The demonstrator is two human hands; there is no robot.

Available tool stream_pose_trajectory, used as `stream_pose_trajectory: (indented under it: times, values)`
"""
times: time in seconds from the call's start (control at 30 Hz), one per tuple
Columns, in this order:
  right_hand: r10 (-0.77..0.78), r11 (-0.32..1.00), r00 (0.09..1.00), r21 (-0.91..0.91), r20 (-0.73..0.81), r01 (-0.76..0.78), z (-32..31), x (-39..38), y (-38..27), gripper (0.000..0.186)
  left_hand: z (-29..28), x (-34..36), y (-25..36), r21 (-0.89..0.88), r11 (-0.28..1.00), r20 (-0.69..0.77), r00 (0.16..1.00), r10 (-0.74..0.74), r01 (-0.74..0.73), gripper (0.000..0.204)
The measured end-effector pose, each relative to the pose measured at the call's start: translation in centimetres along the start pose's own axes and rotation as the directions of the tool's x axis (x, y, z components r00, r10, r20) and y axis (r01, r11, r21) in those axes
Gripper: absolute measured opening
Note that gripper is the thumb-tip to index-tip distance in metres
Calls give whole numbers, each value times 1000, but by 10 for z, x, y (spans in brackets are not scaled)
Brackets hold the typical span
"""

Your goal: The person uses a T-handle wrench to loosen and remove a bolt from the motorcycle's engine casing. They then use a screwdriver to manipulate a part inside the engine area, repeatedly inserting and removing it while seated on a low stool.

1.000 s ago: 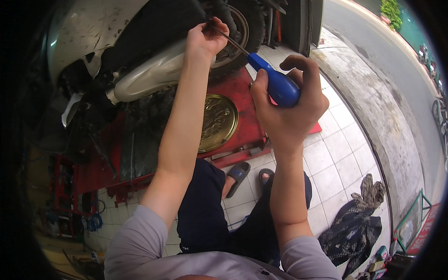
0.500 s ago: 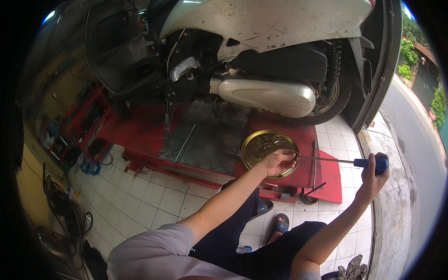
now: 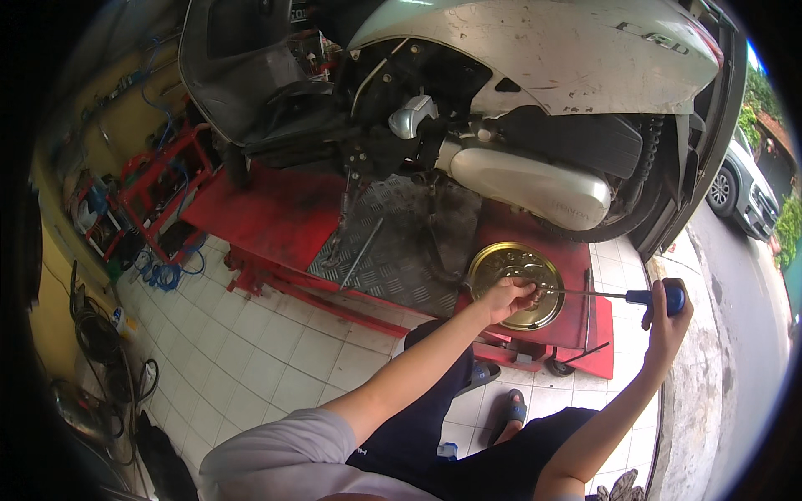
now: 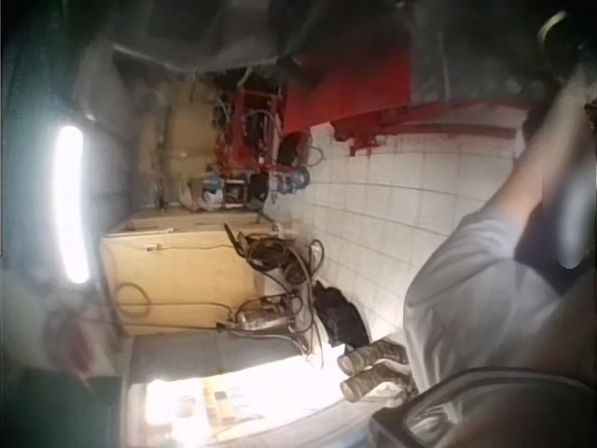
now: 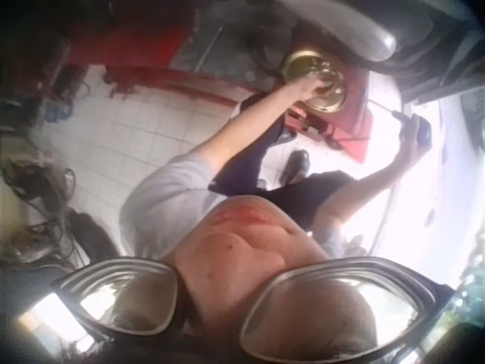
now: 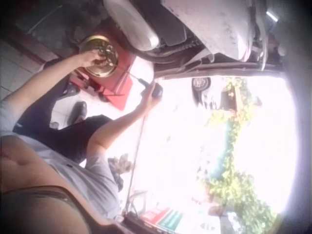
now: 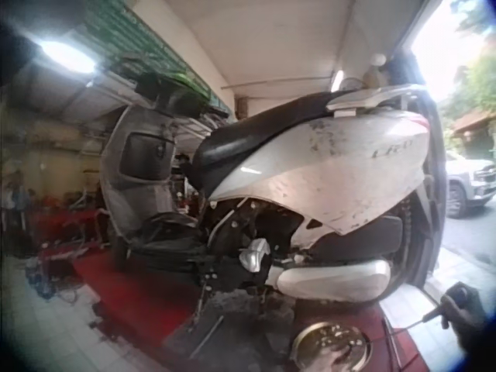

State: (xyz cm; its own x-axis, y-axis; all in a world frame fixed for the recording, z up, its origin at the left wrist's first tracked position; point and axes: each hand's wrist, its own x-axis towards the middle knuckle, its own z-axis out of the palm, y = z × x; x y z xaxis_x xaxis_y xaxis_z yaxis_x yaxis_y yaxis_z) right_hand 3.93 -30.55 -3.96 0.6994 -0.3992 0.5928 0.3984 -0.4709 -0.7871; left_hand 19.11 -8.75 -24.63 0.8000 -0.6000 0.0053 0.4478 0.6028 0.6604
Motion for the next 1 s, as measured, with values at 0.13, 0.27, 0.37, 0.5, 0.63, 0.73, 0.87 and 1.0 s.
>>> stream_pose_trajectory:
  times: [0.13,0.27,0.37,0.5,0.63,0.73,0.87,1.0]
  values:
    - [21,999,989,39,-149,-15,-20,2,1,16,8,-1,3,187,982,25,1000,-6,2,12]
    - [61,924,870,358,-489,137,-45,9,10,20,-2,4,1,793,555,49,935,351,-250,11]
    - [-22,823,877,489,-479,288,-69,8,16,26,23,-11,-3,963,109,196,920,340,-246,15]
    - [-18,846,915,482,-402,228,-97,-1,25,31,22,-8,-16,970,-99,239,944,228,-222,20]
    - [-87,903,900,349,-427,253,-123,-4,39,31,32,-4,-7,966,-86,257,930,264,-242,20]
    - [-63,869,914,428,-400,247,-149,-8,53,30,26,-5,4,989,-90,141,930,338,-117,17]
    - [-131,861,889,393,-439,321,-137,-2,51,27,19,-3,10,982,78,125,898,422,-174,13]
    - [-175,909,869,264,-462,323,-69,7,34,26,66,6,28,921,219,202,875,440,-322,17]
